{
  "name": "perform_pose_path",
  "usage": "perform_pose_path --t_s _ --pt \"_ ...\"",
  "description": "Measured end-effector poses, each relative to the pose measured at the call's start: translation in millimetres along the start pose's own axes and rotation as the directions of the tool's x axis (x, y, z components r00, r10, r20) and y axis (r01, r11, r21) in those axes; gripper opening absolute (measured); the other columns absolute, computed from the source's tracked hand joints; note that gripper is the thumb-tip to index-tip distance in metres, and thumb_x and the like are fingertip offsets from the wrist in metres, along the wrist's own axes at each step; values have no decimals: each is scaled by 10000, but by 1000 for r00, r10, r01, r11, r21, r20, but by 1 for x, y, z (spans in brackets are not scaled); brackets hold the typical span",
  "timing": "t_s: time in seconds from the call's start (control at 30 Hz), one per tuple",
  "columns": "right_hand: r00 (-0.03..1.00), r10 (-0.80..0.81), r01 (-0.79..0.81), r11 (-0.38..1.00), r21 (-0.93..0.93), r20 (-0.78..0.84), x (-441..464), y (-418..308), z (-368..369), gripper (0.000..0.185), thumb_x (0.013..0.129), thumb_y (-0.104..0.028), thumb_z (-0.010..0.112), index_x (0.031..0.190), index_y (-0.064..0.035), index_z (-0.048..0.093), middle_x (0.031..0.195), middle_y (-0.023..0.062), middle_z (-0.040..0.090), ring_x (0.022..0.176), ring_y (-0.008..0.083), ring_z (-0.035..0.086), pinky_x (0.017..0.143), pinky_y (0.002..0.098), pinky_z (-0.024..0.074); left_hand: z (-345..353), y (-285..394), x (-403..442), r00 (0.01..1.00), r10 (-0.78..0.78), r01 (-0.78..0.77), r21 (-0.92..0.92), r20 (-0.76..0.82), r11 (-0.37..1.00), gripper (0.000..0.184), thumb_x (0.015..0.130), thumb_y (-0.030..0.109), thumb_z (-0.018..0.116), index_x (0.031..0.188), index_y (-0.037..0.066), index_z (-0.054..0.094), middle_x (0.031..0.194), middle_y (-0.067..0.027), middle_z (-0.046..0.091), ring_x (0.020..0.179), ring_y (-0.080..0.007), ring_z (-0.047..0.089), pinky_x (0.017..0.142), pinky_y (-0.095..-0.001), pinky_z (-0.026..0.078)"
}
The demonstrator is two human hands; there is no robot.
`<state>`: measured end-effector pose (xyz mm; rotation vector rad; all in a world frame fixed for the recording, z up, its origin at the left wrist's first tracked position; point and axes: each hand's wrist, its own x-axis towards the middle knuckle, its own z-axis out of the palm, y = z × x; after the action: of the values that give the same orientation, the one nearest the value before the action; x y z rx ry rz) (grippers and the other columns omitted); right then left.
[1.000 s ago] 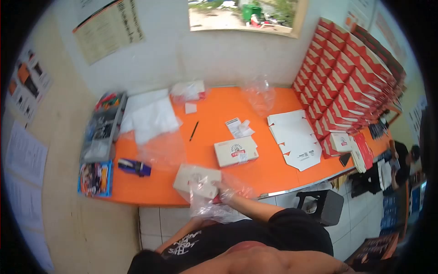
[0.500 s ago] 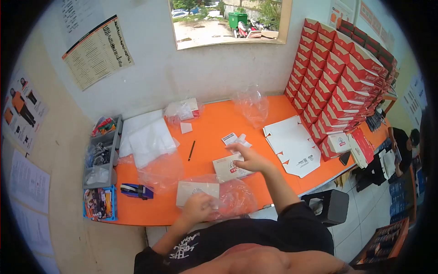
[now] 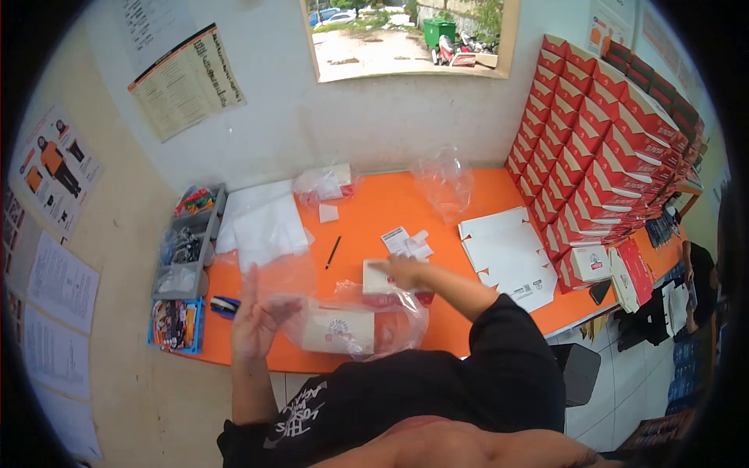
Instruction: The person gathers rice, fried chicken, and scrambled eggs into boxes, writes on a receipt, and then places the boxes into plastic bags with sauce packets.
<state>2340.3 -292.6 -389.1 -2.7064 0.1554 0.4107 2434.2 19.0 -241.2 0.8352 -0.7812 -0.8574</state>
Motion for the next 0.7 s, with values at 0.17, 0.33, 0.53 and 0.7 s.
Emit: perform_pose_path --t_s 0.17,0.33,0.53,0.7 --pt "997 -19 5 984 -176 -79 -46 -74 -121 925 469 -195 689 1291 -203 266 1113 185 409 1023 364 410 823 437 358 -17 3 -9 978 174 -166 79 -116 983 769 776 152 565 1339 111 42 1187 -160 429 966 -250 520 800 -382 447" --pt "881 -429 405 902 -153 -199 -83 -171 -193 950 407 -166 701 1272 -188 307 1171 173 375 1076 344 374 875 409 333 -24 5 -27 962 118 -48 275 -245 960 771 741 92 597 1334 95 104 1260 -113 356 1050 -203 452 748 -318 480" --pt "546 -835 838 543 56 -74 -50 -230 -161 988 409 -161 701 1291 -112 259 1231 156 337 1133 306 349 935 382 288 -94 -40 -47 899 238 -83 390 -368 917 666 771 46 511 1326 56 144 1252 -122 379 1079 -160 430 845 -281 408" --pt "729 -596 216 667 714 337 -24 -153 -54 1037 424 -197 704 1311 -71 183 1224 145 372 1111 263 380 940 355 296 -45 -12 -60 915 63 39 244 -398 969 637 737 -59 385 1326 60 171 1216 -105 423 1049 -159 454 822 -243 399"
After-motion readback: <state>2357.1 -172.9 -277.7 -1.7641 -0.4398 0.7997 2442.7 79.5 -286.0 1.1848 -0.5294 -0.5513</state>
